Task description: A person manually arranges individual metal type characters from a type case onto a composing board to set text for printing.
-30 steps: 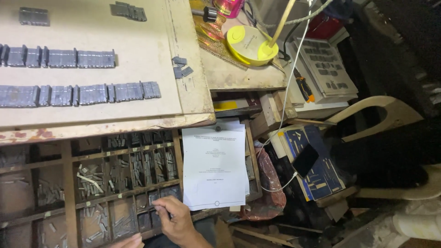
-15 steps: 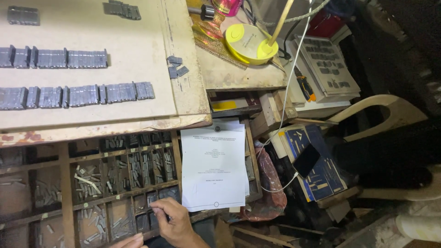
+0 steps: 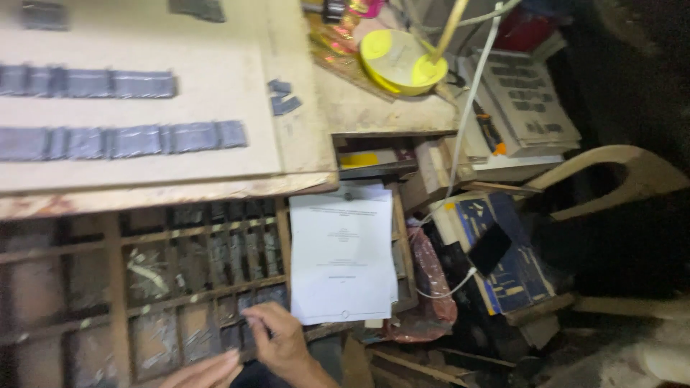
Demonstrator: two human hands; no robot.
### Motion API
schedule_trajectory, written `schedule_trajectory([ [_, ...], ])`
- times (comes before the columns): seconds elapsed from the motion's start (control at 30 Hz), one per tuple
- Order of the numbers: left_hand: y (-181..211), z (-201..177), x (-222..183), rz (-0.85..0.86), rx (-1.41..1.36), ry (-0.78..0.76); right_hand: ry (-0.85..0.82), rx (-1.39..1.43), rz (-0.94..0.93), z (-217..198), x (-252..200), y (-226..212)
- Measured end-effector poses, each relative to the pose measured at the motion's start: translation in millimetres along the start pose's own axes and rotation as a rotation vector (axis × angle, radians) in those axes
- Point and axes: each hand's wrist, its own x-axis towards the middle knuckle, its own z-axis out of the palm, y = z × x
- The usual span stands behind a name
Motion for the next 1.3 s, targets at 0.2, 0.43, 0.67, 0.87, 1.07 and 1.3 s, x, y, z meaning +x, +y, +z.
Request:
schedule_trajectory([
  [0.2, 107, -54, 92, -0.385, -0.3, 0.528, -0.036, -0.033, 0.026, 3, -9, 16],
  [0.43, 109, -72, 80, -0.364, -0.384, 0.492, -0.047, -0.006, 0.018, 8, -3, -3],
  [0.67, 106, -71, 77, -0.303, -0.398, 0.517, -0.056, -0.047, 0.023, 7, -4, -4],
  [0.87, 104, -68, 78, -0.233, -0.331, 0.542, -0.06, -0.032, 0.013, 8, -5, -2],
  [1.07, 108, -69, 80, -0.243, -0.33, 0.549, -0.046, -0.022, 0.022, 7, -4, -5],
  [1.3, 99, -59, 73, -0.268, -0.212, 0.499, -0.019, -0.064, 0.035, 14, -16, 25],
])
